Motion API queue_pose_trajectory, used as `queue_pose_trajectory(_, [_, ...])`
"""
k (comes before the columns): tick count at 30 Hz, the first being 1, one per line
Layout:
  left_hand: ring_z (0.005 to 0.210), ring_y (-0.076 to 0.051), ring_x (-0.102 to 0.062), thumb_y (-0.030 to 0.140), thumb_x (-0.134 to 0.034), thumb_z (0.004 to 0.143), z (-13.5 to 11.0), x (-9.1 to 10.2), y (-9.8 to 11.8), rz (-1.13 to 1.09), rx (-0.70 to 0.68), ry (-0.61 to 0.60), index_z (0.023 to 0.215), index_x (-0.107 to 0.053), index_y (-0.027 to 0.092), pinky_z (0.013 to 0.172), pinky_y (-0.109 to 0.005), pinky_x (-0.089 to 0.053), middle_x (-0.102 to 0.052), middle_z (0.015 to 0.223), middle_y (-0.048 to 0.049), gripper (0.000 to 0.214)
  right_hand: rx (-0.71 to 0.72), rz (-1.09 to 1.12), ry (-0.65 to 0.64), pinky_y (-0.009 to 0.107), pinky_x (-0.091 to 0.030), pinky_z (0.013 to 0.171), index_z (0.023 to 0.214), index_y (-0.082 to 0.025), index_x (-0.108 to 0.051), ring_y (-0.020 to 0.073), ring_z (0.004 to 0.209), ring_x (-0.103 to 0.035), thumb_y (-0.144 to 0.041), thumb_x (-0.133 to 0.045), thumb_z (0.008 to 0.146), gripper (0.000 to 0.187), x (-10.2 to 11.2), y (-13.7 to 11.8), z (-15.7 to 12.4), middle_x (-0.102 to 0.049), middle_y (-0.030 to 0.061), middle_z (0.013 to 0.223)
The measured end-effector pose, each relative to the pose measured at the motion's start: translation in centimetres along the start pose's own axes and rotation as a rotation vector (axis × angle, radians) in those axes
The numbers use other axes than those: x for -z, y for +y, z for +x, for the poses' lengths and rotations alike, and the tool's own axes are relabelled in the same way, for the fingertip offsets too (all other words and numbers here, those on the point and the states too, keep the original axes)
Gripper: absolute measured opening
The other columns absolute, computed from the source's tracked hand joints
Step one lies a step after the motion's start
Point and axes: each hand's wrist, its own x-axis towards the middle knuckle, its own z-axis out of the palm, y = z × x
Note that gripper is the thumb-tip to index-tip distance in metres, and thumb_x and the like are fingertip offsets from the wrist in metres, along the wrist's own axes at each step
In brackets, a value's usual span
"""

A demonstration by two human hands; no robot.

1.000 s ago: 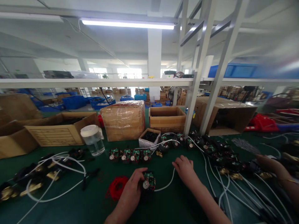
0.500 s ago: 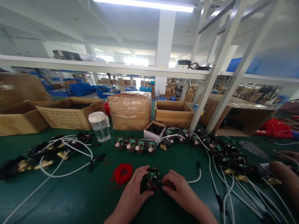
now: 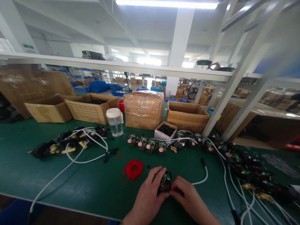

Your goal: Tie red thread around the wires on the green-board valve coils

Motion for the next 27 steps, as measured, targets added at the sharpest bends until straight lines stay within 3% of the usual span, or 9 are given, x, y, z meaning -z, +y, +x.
queue_pose_trajectory(8, [0.126, -0.024, -0.059, 0.005, -0.074, 0.068, 0.4, 0.0, 0.6, -0.087, 0.042, 0.018, 0.131, -0.060, 0.033, 0.112, -0.041, -0.048, -0.057, 0.142, -0.0021, 0.070, 0.022, -0.064, -0.045, 0.025, -0.041, 0.065, 0.074, -0.021, -0.056, 0.0167, 0.073, -0.057, -0.023, -0.055, 0.093, 0.019, 0.3, 0.8, 0.7, -0.056, -0.0003, 0.079])
queue_pose_trajectory(19, [0.119, -0.022, -0.060, 0.005, -0.071, 0.069, 2.1, -0.9, 1.5, -0.119, 0.039, 0.070, 0.127, -0.060, 0.032, 0.108, -0.037, -0.049, -0.058, 0.136, -0.0011, 0.065, -0.003, -0.190, 0.055, 0.027, -0.040, 0.061, 0.068, -0.023, -0.053, 0.0174, 0.066, -0.056, -0.025, -0.057, 0.086, 0.019, 1.5, 1.3, 2.4, -0.055, -0.0004, 0.074])
queue_pose_trajectory(27, [0.137, -0.026, -0.045, 0.007, -0.072, 0.069, 1.0, -0.9, 1.5, -0.098, 0.011, 0.043, 0.144, -0.047, 0.033, 0.119, -0.043, -0.038, -0.045, 0.152, -0.0035, 0.084, -0.070, -0.134, 0.114, 0.028, -0.045, 0.062, 0.073, -0.023, -0.060, 0.0193, 0.068, -0.060, -0.037, -0.059, 0.087, 0.021, 0.6, 2.8, 1.1, -0.062, 0.0007, 0.073])
